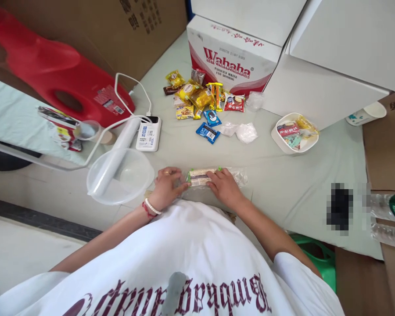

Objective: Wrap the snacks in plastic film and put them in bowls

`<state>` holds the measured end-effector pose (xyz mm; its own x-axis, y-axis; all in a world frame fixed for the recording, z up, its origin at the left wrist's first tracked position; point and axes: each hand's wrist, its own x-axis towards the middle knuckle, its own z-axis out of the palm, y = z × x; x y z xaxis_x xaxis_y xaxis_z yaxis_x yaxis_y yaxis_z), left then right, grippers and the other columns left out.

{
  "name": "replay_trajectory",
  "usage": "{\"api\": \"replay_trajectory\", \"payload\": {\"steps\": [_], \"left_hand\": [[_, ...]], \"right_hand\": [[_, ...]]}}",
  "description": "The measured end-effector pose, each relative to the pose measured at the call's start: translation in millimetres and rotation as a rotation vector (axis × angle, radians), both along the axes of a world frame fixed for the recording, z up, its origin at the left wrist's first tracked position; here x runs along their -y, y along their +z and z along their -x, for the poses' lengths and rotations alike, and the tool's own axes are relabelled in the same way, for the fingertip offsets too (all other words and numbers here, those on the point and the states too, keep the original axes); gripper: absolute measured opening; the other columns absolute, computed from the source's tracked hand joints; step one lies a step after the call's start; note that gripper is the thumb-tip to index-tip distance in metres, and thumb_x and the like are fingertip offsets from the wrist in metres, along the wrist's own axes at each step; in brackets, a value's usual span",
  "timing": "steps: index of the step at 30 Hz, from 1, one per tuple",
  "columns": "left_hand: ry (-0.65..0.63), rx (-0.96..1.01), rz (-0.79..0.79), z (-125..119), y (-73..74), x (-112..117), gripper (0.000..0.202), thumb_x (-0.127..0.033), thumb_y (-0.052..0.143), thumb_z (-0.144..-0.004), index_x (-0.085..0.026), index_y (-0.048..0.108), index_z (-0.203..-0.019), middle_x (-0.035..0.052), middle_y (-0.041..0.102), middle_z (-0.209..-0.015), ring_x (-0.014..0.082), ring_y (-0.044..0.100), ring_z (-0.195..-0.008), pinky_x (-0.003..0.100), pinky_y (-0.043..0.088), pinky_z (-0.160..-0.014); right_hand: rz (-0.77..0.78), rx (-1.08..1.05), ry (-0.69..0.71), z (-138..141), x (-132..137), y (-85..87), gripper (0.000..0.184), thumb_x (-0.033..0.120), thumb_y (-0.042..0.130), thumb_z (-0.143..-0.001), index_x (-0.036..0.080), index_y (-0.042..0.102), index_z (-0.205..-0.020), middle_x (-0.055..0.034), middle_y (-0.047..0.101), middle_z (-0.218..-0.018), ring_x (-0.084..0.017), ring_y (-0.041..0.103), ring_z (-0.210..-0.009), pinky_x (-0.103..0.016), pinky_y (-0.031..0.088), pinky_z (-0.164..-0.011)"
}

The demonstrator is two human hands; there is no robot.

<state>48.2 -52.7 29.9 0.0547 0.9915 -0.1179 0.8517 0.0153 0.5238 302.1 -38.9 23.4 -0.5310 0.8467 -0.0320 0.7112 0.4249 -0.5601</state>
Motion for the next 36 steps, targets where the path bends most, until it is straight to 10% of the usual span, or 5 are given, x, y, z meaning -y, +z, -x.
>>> {"api": "replay_trajectory", "payload": {"steps": [4,11,18,27,36], "left_hand": [[-0.051,0.168,-0.048,-11,13.0,4,0.021,-0.026,0.057,-0.091,-0.022,0.055,-0.07,0.0023,0.058,-0.074,0.0186,0.058,-0.073,0.032,0.048,-0.068],[-0.236,0.074,0.016,-59,5.7,-25,0.032,-0.013,0.047,-0.093,-0.018,0.072,-0.113,0.0099,0.068,-0.107,0.0211,0.066,-0.094,0.033,0.053,-0.086],[-0.259,0.025,0.001,-56,-3.3,-27,0.039,-0.015,0.051,-0.094,-0.025,0.073,-0.125,0.0088,0.066,-0.124,0.0233,0.066,-0.105,0.034,0.054,-0.084],[-0.184,0.073,0.002,-60,-0.4,-26,0.04,-0.013,0.052,-0.091,-0.022,0.069,-0.126,0.0124,0.053,-0.136,0.0228,0.067,-0.095,0.036,0.056,-0.077],[-0.031,0.756,0.059,-25,-14.5,-29,0.041,-0.017,0.055,-0.079,-0.022,0.054,-0.12,0.012,0.048,-0.151,0.0162,0.072,-0.088,0.036,0.062,-0.078]], "right_hand": [[0.013,-0.014,-0.06,9,1,-3.4,0.04,0.038,0.05,-0.104,0.02,0.065,-0.136,-0.0124,0.07,-0.109,-0.029,0.052,-0.101,-0.043,0.046,-0.094],[-0.04,-0.03,-0.134,15,3,-0.5,0.038,0.03,0.047,-0.104,0.019,0.066,-0.135,-0.0118,0.07,-0.103,-0.026,0.056,-0.096,-0.04,0.045,-0.093],[-0.202,0.289,-0.673,-21,15,4.5,0.038,0.029,0.06,-0.092,0.017,0.069,-0.127,-0.0209,0.052,-0.143,-0.04,0.042,-0.129,-0.055,0.039,-0.103],[0.09,0.209,-0.453,19,-8,52.1,0.015,0.027,0.051,-0.097,0.022,0.064,-0.098,-0.0047,0.068,-0.091,-0.02,0.059,-0.08,-0.029,0.039,-0.069],[0.059,0.07,-0.317,64,3,9.2,0.031,0.016,0.041,-0.1,0.017,0.064,-0.121,-0.0119,0.063,-0.114,-0.021,0.062,-0.09,-0.031,0.048,-0.078]]}}
